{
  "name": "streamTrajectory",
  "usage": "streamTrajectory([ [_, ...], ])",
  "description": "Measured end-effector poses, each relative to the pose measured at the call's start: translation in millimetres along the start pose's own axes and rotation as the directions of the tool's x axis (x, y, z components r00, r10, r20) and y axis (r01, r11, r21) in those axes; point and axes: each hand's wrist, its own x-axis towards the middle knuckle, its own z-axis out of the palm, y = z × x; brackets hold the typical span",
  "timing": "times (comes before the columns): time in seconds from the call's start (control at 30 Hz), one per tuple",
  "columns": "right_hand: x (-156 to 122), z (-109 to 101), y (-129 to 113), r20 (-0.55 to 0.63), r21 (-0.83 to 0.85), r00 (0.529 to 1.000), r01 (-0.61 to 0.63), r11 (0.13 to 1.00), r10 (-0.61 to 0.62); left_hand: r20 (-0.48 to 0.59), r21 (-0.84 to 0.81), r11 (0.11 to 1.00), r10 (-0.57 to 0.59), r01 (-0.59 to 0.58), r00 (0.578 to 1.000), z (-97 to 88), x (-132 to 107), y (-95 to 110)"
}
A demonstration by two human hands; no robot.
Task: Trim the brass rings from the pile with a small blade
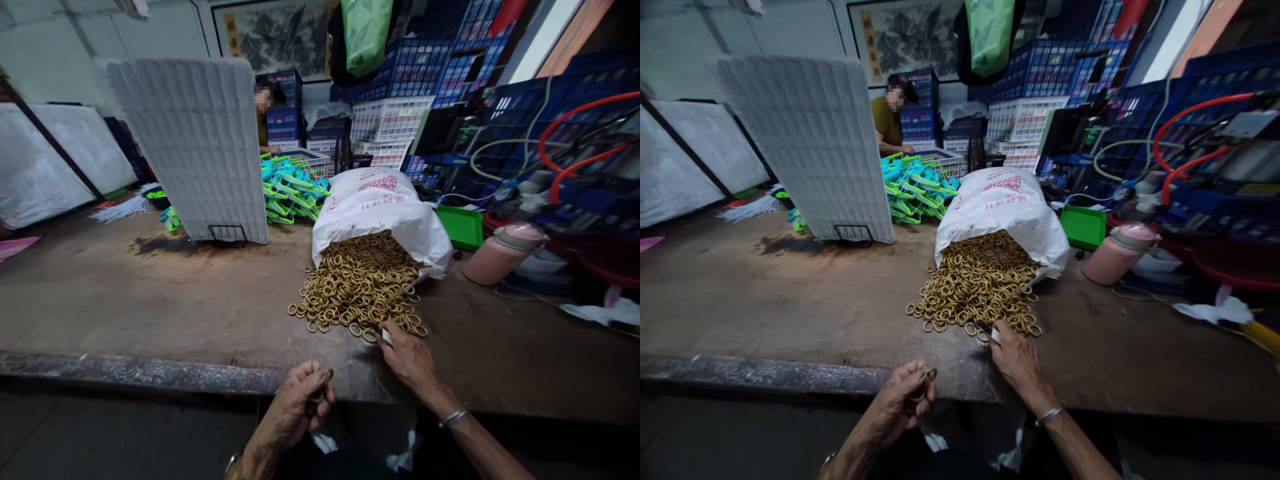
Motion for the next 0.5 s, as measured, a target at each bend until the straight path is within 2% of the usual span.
streamTrajectory([
  [0.1,-7.5,9.9,4.2,-0.023,0.000,0.999,0.032,1.000,-0.032,-0.003,-0.026,1.000,-0.001,0.001,1.000,-2.6,-3.2,-5.2],
  [0.33,-16.9,18.8,-10.9,-0.071,-0.095,0.996,0.049,0.994,-0.056,-0.027,-0.088,0.996,-0.005,0.003,1.000,-6.4,-8.5,-12.2],
  [0.5,-20.6,18.3,-13.5,-0.033,-0.149,0.999,0.031,0.988,-0.036,-0.039,-0.036,0.996,-0.088,0.087,0.995,-9.2,-22.0,-34.6],
])
